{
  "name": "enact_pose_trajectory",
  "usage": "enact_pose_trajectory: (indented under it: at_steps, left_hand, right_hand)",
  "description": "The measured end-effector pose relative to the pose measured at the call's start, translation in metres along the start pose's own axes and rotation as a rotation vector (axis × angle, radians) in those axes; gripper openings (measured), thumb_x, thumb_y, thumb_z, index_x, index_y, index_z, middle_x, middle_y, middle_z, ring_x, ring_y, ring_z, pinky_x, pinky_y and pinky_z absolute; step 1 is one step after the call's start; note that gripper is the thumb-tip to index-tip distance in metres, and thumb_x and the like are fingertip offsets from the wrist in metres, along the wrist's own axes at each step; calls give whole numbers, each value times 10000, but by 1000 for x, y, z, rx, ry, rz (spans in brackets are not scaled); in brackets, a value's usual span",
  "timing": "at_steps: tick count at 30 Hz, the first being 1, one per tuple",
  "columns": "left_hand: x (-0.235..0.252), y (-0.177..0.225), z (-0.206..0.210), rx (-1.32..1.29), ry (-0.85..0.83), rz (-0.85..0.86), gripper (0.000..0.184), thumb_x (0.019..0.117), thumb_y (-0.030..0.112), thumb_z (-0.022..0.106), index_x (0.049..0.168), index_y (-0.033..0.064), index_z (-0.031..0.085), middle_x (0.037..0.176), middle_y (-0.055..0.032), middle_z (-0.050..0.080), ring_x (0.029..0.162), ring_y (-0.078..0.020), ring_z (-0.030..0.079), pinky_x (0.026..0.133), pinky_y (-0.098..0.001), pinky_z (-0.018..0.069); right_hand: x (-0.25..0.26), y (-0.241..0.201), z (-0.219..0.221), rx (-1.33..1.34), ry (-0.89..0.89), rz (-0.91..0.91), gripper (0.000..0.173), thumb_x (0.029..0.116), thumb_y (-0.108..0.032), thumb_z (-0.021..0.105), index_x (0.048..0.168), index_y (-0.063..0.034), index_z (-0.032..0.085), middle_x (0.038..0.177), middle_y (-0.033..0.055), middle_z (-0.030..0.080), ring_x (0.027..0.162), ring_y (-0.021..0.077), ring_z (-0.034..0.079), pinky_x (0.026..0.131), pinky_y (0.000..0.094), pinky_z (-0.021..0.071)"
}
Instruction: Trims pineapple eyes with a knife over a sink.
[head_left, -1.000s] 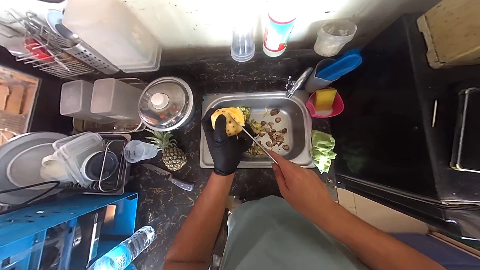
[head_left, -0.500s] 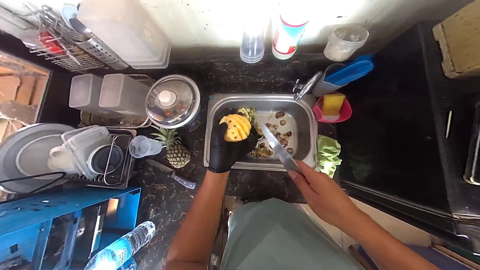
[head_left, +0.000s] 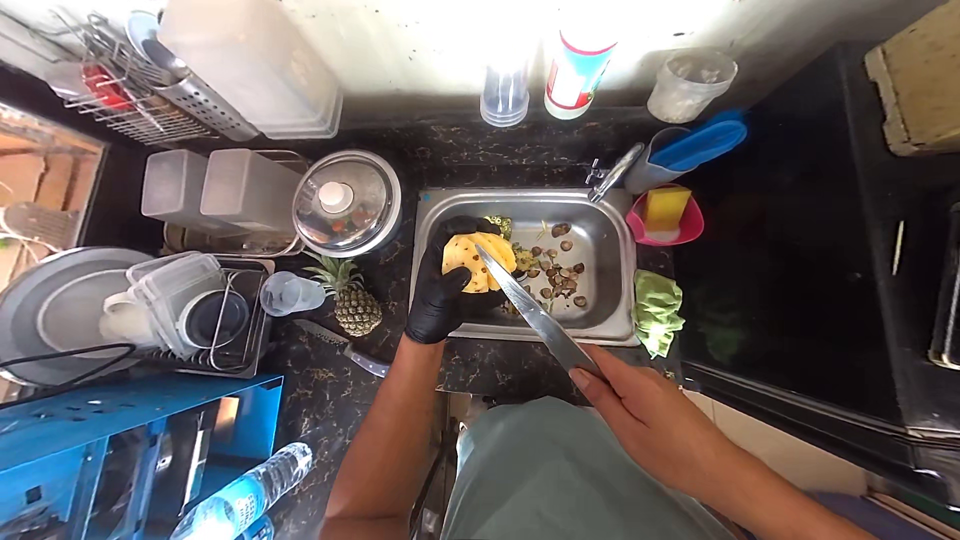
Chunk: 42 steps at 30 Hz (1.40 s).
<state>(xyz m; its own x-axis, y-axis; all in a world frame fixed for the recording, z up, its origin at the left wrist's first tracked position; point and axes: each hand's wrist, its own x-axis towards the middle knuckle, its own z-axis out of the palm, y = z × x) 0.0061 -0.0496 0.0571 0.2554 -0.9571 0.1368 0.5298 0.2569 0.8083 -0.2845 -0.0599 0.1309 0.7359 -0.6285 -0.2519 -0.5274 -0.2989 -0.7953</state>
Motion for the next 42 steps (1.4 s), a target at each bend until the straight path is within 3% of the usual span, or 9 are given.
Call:
enact_pose_trajectory:
  at_steps: [4,9,12,16,19,22,28,34,42]
  left_hand:
    - [0,1,1,-11,8,17,549,813,282,793,1300,152,576,1285,-110,620,1148,-245,629,950,-406,549]
    - [-8,-4,13,-12,31,-41,500,788,258,803,1243,166,618,1233,-84,644,1055,-213,667,871,-396,589]
    - [-9,-6,11,-44,62,-40,519,804,250,787,1285,187,604,1230,-51,659,1042,-166,675,867,-362,590]
    - [-7,-8,20,-9,-18,-94,544,820,294,761,1321,162,594,1253,-88,659,1061,-203,672,874,-375,588]
    - [-9,-5,16,18,112,-85,505,837,222,747,1307,156,573,1189,-61,668,1028,-171,678,857,-371,595]
    - [-4,-2,12,59,158,-28,521,845,227,730,1319,140,535,1258,-99,631,1085,-208,650,896,-391,573]
    - [-4,0,22,61,167,21,564,841,232,781,1322,105,516,1275,-123,610,1114,-215,635,937,-391,557]
    - [-10,-5,39,99,222,45,537,857,196,763,1329,111,520,1252,-121,621,1078,-230,654,887,-410,587]
    - [-14,-12,46,130,268,16,634,856,290,793,1384,112,490,1259,-122,612,1092,-239,648,884,-427,593]
  right_hand:
    - [-1,0,2,-9,22,-9,393,1103,-419,389,1320,-183,617,674,-67,533,540,43,495,484,245,442]
    - [0,-2,0,39,-21,10,397,1105,-392,384,1357,-182,608,682,-63,538,533,44,493,482,242,443]
    - [1,-1,-1,66,-72,28,389,1103,-390,386,1362,-198,604,680,-63,535,529,42,497,483,242,450]
    - [3,0,-5,83,-84,48,393,1100,-398,397,1366,-201,608,682,-62,540,530,49,506,484,249,459]
    - [2,2,-1,-47,65,-15,402,1101,-392,400,1370,-184,615,682,-53,559,545,69,507,493,274,452]
    - [3,4,5,-174,198,-97,409,1101,-326,406,1431,-183,600,736,-12,633,563,119,553,497,328,484]
    - [5,8,12,-324,239,-114,419,1091,-282,407,1458,-183,583,758,15,658,560,166,590,475,359,492]
    - [7,5,21,-482,289,-61,456,1061,-231,409,1487,-169,561,790,53,665,526,212,606,437,384,494]
    - [17,3,19,-531,277,-23,462,1064,-237,407,1501,-182,546,790,62,665,548,228,626,459,388,511]
